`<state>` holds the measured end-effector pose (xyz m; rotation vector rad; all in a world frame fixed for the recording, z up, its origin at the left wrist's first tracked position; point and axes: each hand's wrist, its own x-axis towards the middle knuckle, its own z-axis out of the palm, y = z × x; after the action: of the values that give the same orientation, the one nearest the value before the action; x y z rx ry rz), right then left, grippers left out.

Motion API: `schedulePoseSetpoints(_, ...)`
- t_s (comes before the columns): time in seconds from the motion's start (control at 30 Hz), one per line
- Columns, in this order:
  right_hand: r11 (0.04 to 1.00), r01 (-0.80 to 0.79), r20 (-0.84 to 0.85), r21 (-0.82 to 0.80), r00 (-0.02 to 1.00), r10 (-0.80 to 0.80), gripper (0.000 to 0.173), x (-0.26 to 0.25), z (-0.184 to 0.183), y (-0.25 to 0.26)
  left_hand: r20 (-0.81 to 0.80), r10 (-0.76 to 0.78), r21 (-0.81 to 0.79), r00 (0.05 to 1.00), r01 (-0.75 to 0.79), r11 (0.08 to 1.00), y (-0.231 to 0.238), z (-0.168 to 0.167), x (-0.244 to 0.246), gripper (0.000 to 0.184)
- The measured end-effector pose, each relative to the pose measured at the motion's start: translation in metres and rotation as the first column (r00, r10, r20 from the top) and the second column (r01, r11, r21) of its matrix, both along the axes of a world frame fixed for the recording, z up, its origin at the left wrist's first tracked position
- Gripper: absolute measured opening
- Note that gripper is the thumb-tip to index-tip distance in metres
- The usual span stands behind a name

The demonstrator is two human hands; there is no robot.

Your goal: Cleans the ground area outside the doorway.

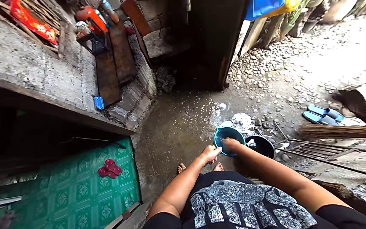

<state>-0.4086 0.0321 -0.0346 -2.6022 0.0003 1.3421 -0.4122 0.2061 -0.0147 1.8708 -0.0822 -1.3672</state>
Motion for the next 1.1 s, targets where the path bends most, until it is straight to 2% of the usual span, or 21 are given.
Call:
schedulePoseSetpoints(0.1,0.972,-0.099,-0.127,0.214,0.984,0.128,0.039,0.017,-0.006,0.024,0.012,-0.022,0.009,1.000,0.022,1.000,0.027,0.007,0.005,0.051)
schedulePoseSetpoints(0.13,0.961,-0.146,-0.130,0.233,0.975,0.180,0.038,0.018,-0.007,0.032,0.011,-0.026,0.010,1.000,0.026,1.000,0.037,0.009,0.005,0.051)
schedulePoseSetpoints(0.23,0.956,-0.253,-0.178,0.150,0.944,0.277,0.039,0.019,0.006,0.067,0.015,-0.001,0.015,1.000,0.001,1.000,0.066,0.010,0.007,0.051)
schedulePoseSetpoints(0.3,0.958,-0.239,-0.143,0.157,0.955,0.261,0.037,0.022,0.006,0.085,0.033,0.009,0.016,0.999,-0.010,1.000,0.084,0.011,0.009,0.051)
schedulePoseSetpoints(0.4,0.977,-0.198,-0.067,0.084,0.977,0.203,0.040,0.019,0.003,0.110,0.037,0.008,0.020,0.999,-0.009,1.000,0.107,0.023,0.011,0.051)
schedulePoseSetpoints(0.5,0.967,-0.191,-0.061,0.170,0.977,0.204,0.039,0.019,0.012,0.130,0.027,0.019,0.017,0.999,-0.020,1.000,0.127,0.028,0.015,0.051)
schedulePoseSetpoints(0.63,0.994,-0.086,-0.043,-0.071,0.996,0.083,0.044,0.009,0.021,0.150,0.054,0.006,0.004,0.999,-0.006,1.000,0.147,0.021,0.011,0.050)
schedulePoseSetpoints(0.77,0.981,-0.152,-0.077,0.119,0.984,0.162,0.037,0.015,0.012,0.161,0.065,-0.020,-0.004,0.998,0.020,1.000,0.163,0.024,0.013,0.050)
schedulePoseSetpoints(0.87,0.998,-0.062,-0.047,-0.032,0.997,0.060,0.040,0.006,0.031,0.172,0.073,-0.018,0.006,0.997,0.017,1.000,0.171,0.022,0.011,0.049)
schedulePoseSetpoints(1.0,0.968,-0.167,-0.071,0.189,0.981,0.183,0.031,0.013,0.027,0.182,0.074,-0.023,-0.007,0.997,0.023,1.000,0.183,0.023,0.011,0.049)
schedulePoseSetpoints(1.1,0.990,-0.125,-0.037,0.060,0.991,0.127,0.033,0.010,0.021,0.187,0.078,-0.002,-0.012,0.997,0.003,1.000,0.189,0.021,0.011,0.048)
